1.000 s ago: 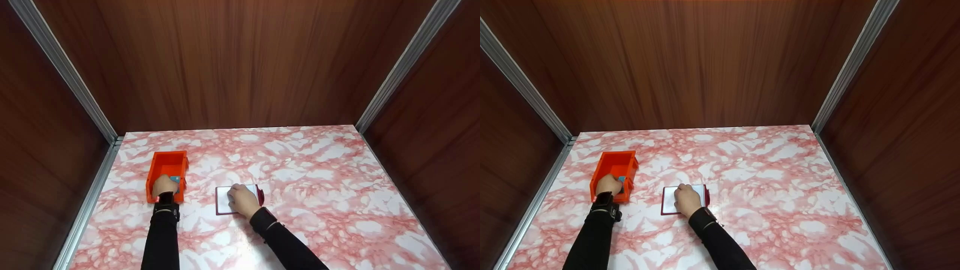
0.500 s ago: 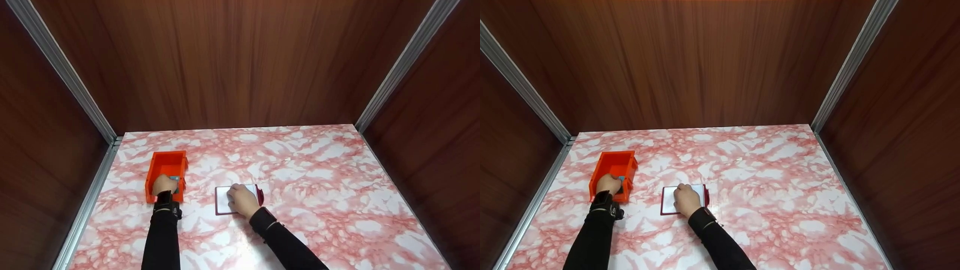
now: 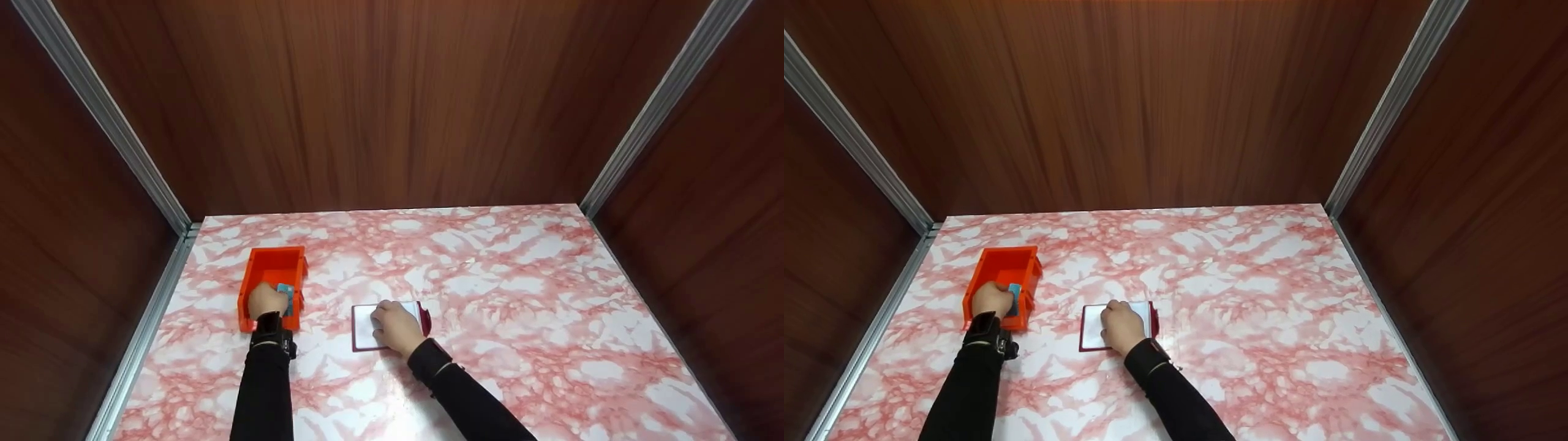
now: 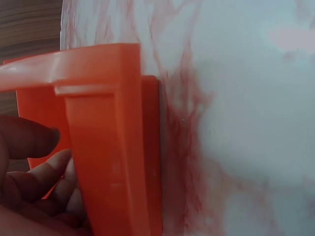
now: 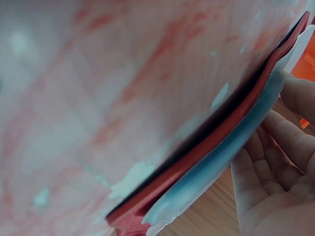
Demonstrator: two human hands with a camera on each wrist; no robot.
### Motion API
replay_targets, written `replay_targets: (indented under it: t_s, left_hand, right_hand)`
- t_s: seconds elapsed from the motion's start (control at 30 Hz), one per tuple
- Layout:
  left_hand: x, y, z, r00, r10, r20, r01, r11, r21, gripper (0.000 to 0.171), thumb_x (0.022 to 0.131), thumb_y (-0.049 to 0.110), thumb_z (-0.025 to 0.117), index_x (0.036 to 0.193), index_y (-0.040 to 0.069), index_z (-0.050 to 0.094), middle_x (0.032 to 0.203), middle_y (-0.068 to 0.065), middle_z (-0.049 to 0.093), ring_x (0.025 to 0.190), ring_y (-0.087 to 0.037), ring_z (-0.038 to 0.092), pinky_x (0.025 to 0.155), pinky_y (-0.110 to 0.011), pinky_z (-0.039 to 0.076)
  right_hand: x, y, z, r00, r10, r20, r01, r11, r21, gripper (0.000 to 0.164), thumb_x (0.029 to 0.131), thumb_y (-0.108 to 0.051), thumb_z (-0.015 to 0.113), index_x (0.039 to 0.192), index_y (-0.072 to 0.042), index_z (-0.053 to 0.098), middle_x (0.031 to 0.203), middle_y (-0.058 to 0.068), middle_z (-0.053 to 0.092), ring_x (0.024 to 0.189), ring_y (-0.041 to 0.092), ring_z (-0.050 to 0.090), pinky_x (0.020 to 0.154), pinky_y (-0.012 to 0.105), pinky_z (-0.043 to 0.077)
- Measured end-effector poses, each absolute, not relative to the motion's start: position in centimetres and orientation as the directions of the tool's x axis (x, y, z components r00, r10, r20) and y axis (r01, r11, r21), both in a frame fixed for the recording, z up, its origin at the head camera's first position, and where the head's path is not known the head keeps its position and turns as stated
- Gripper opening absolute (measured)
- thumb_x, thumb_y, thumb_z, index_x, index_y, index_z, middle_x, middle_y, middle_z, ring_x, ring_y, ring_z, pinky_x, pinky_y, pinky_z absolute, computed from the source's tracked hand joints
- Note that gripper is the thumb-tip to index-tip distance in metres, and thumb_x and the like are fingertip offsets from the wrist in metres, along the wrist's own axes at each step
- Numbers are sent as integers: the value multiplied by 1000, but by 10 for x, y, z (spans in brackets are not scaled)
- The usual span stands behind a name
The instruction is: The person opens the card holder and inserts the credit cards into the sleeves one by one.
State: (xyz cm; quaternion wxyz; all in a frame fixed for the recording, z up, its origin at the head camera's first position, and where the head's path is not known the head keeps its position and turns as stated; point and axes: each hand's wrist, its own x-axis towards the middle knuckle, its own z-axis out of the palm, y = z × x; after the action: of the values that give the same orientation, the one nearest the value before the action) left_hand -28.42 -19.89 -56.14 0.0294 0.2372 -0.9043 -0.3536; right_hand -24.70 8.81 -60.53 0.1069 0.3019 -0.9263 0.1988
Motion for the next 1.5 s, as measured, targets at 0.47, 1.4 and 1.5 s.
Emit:
replay_targets:
  t_s: [0.47,1.4,1.5]
  left_hand:
    - [-282,-196,-557,-907,-416,-57,-344,660,668,16,86,6,60,96,-3,69,96,-21,69,89,-41,64,78,-47,51]
    - [-275,-177,-495,-866,-425,264,-85,645,759,25,92,0,50,109,-7,67,105,-25,64,104,-40,57,90,-51,44]
    - [-275,-171,-493,-870,-411,271,-71,649,758,24,91,0,51,107,-7,67,103,-25,63,103,-41,57,90,-50,44]
  right_hand:
    - [-247,88,-605,-803,-516,299,-593,745,-305,20,74,-7,79,92,-7,69,98,4,60,88,24,59,74,31,52]
    - [-246,88,-601,-814,-515,270,-580,748,-322,17,76,-8,78,88,-8,67,94,2,59,88,24,59,72,30,51]
    - [-246,88,-599,-817,-514,260,-576,745,-336,15,78,-9,77,88,-7,66,94,3,60,86,24,59,74,31,50]
